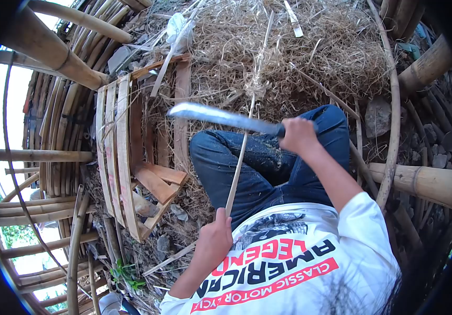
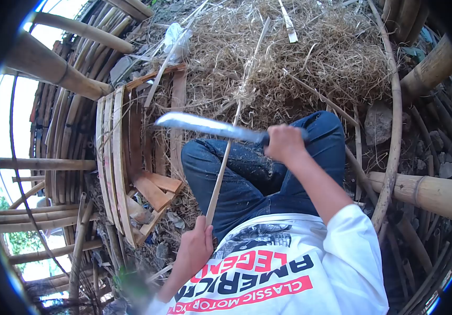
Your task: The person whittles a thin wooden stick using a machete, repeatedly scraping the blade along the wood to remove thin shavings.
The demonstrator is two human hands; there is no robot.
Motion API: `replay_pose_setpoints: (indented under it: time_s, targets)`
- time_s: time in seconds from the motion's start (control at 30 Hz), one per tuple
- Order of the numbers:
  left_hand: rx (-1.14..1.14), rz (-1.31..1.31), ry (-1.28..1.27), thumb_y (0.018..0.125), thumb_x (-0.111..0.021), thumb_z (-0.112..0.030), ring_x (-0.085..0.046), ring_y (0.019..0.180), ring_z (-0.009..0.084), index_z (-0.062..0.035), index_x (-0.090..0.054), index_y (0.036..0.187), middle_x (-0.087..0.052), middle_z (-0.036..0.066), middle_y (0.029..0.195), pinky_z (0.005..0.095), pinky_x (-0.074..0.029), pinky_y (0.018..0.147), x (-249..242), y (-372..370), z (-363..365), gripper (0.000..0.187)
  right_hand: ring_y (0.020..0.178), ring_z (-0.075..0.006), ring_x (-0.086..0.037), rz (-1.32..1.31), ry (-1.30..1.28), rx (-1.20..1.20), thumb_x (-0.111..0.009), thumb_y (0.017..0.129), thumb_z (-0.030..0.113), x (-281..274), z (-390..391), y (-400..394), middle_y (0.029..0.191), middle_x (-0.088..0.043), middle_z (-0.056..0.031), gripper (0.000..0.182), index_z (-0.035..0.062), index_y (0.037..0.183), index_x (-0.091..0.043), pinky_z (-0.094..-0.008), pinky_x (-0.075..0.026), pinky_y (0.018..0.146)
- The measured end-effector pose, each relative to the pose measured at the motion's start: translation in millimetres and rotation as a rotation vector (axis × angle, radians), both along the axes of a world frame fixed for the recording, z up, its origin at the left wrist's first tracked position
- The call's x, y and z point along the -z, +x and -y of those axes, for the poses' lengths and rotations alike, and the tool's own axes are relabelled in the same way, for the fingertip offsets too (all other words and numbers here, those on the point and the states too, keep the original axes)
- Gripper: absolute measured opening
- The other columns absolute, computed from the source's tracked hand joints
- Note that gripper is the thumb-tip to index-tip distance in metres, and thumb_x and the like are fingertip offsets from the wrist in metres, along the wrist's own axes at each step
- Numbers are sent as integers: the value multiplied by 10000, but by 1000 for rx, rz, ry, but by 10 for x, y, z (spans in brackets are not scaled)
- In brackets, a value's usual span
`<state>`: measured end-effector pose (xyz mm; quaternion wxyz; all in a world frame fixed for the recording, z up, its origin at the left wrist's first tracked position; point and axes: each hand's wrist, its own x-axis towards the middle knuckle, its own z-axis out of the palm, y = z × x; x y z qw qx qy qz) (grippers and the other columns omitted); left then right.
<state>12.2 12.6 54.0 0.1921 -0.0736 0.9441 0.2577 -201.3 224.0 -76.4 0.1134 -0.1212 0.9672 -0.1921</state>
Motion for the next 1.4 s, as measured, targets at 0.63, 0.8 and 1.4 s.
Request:
replay_pose_setpoints:
  time_s: [0.63,0.8,1.4]
  targets:
    - [-40,-8,108,953,-500,-120,-580,577,467,-8,-420,976,-547,263,581,538,-443,483,56,-3,10,139,789,-389,-666,-15,-65,82,-648,711,247,69,55,-72,764,-668,-205,214,53,802,-660,-499,-530,760]
    - [-20,10,59,954,-501,-121,-583,580,463,-14,-424,986,-547,264,585,526,-444,477,16,-53,42,135,775,-375,-673,-40,-9,-10,-681,683,265,44,-5,-35,761,-674,-189,229,73,807,-668,-477,-537,745]
    - [-345,339,545,936,-584,-119,-511,448,116,-19,-428,1014,-500,20,587,273,-412,411,229,-248,167,202,729,-401,-660,244,-419,123,-696,736,319,85,144,770,728,-658,-226,305,22,797,-664,-473,-537,712]
